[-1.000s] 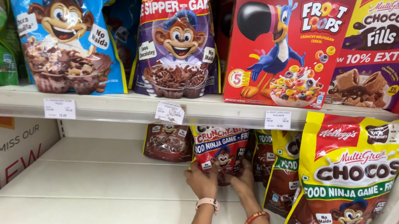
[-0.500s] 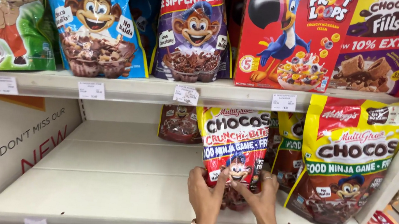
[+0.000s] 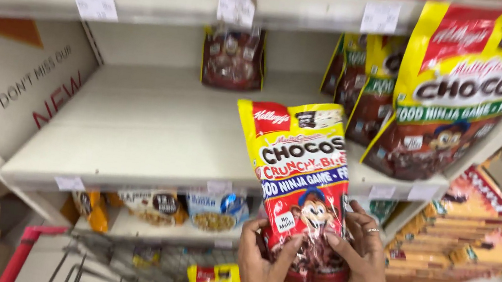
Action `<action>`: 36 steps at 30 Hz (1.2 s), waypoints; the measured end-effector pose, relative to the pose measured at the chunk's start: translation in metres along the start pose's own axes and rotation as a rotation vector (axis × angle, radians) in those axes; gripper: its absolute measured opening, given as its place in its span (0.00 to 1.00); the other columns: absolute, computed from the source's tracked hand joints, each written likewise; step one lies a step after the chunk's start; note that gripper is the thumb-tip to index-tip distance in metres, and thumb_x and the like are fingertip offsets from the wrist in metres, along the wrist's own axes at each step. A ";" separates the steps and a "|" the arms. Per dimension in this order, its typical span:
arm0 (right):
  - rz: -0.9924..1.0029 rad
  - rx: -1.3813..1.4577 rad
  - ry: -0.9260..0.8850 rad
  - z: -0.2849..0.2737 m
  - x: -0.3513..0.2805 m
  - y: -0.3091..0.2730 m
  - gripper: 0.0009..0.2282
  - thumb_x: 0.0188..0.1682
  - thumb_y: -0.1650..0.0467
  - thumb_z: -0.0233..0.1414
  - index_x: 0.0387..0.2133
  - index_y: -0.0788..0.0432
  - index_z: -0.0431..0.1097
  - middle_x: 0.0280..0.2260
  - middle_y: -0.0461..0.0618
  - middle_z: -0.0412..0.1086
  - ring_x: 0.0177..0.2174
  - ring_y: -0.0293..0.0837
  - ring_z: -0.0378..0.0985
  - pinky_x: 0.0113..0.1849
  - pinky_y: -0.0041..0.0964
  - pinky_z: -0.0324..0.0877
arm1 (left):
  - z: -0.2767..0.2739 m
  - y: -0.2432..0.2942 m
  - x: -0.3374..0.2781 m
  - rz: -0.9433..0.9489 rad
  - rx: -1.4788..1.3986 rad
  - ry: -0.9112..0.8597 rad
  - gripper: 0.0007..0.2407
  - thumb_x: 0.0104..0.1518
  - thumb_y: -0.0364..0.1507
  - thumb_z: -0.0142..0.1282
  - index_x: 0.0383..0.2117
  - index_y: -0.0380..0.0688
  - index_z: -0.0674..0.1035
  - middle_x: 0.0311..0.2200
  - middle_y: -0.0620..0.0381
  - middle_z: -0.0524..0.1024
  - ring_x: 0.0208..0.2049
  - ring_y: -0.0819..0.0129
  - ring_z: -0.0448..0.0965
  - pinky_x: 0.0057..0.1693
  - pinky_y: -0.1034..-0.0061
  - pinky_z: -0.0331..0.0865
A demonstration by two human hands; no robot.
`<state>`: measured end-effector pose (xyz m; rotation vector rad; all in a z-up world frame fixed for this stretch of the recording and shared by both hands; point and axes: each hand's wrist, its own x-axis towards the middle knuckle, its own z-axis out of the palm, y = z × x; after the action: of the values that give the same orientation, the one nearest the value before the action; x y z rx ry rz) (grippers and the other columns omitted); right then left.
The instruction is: Stocking cereal bags onto a shelf from a cart and wiping the shelf surface with a cloth.
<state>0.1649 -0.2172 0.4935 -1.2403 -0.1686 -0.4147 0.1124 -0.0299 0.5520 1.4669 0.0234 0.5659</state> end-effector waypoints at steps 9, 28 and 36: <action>0.503 -0.004 -0.054 -0.054 -0.105 0.040 0.44 0.25 0.82 0.66 0.62 0.63 0.55 0.54 0.58 0.68 0.54 0.51 0.71 0.55 0.48 0.67 | -0.061 -0.103 -0.115 0.063 0.110 -0.205 0.27 0.52 0.31 0.72 0.53 0.32 0.69 0.49 0.46 0.70 0.51 0.58 0.75 0.57 0.66 0.71; 0.421 -1.269 -0.438 -0.106 -0.214 0.223 0.48 0.32 0.74 0.70 0.65 0.67 0.43 0.61 0.69 0.54 0.58 0.64 0.60 0.57 0.47 0.63 | -0.086 -0.313 -0.207 -0.473 1.002 -0.718 0.63 0.32 0.43 0.81 0.70 0.47 0.37 0.69 0.30 0.38 0.68 0.31 0.47 0.70 0.45 0.52; 0.644 -1.462 -1.027 -0.096 -0.207 0.230 0.52 0.41 0.54 0.66 0.71 0.45 0.30 0.68 0.68 0.14 0.68 0.70 0.18 0.62 0.75 0.37 | -0.065 -0.368 -0.210 -0.518 0.993 -0.959 0.68 0.25 0.49 0.82 0.74 0.60 0.36 0.72 0.43 0.16 0.72 0.35 0.15 0.64 0.21 0.33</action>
<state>0.0571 -0.2032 0.1883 -2.7397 -0.3326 0.9077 0.0339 -0.0471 0.1308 2.4493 -0.0795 -0.7256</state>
